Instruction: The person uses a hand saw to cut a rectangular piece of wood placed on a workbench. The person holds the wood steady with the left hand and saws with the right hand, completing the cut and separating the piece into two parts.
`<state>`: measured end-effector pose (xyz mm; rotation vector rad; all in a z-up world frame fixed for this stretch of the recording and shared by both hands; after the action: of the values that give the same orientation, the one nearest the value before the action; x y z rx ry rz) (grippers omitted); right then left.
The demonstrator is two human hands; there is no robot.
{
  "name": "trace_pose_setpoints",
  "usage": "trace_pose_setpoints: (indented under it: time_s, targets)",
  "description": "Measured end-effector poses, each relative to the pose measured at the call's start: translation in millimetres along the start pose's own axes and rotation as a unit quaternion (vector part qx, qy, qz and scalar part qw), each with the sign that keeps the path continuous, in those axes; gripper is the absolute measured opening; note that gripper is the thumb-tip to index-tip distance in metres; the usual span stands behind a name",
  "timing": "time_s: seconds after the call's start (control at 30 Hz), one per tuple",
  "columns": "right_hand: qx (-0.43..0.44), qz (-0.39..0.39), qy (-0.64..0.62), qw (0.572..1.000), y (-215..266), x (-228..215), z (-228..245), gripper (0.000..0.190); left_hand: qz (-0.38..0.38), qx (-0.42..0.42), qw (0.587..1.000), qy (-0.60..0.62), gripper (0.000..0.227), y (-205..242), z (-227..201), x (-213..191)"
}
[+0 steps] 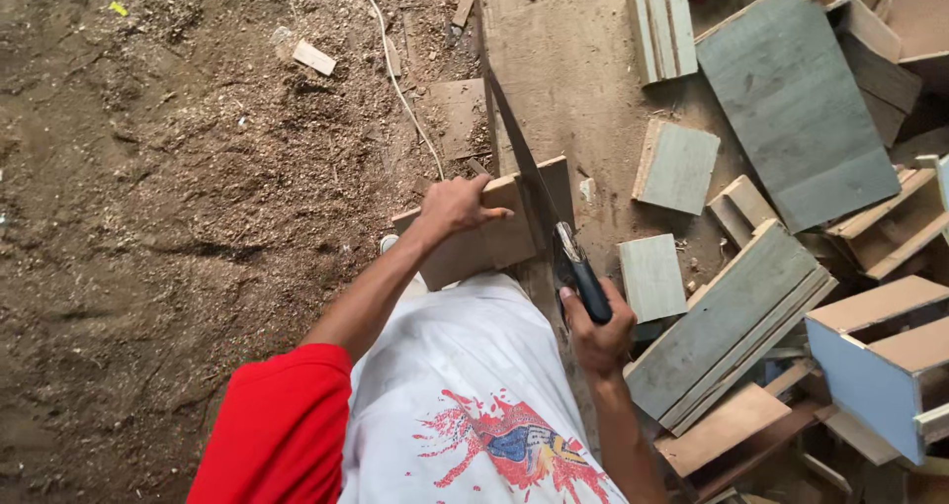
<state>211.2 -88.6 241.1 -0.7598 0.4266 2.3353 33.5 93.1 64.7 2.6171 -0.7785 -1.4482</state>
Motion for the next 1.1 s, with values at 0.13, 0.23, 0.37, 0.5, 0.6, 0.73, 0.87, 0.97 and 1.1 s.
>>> trace_pose_setpoints:
  time_s: [0.13,0.23,0.37,0.5,0.6,0.73,0.87,0.97,1.1]
  targets:
    - [-0.019,0.013,0.018,1.000,-6,6,12,0.018,0.002,-0.008,1.000,-0.009,0.083,0,3,5]
    - [0.003,0.024,0.043,0.999,-17,4,22,0.020,0.003,-0.009,1.000,-0.011,0.085,-5,7,21]
    - [-0.019,0.052,0.129,0.990,-21,6,37,0.025,0.031,-0.088,0.996,0.010,0.088,3,32,35]
    - [-0.033,0.103,0.112,0.988,-17,10,49,0.024,-0.019,-0.104,0.993,0.044,0.087,15,45,21]
    - [-0.108,0.052,0.123,0.985,-15,9,58,0.030,-0.023,-0.090,0.995,0.038,0.085,23,50,17]
    - [-0.121,0.056,0.077,0.988,-9,11,51,0.027,-0.029,-0.053,0.998,0.024,0.085,25,38,24]
    - [-0.108,0.065,0.090,0.988,-13,24,50,0.025,-0.037,-0.036,0.998,0.022,0.084,20,26,19]
    - [-0.092,0.063,0.105,0.988,-13,31,52,0.027,-0.045,-0.028,0.998,0.019,0.082,27,25,14]
    - [-0.039,0.062,0.061,0.995,-8,26,48,0.027,-0.049,-0.032,0.998,-0.018,0.084,33,21,11]
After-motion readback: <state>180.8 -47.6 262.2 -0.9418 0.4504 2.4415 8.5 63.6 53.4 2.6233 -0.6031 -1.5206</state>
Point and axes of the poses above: each hand's wrist, its own y-axis away from the middle knuckle, its own x-axis out of the palm, z = x × y, the point moved 7 cm from there along -y, towards the middle knuckle, and after that the axes turned 13 degrees about -z, right-handed, at the moved point
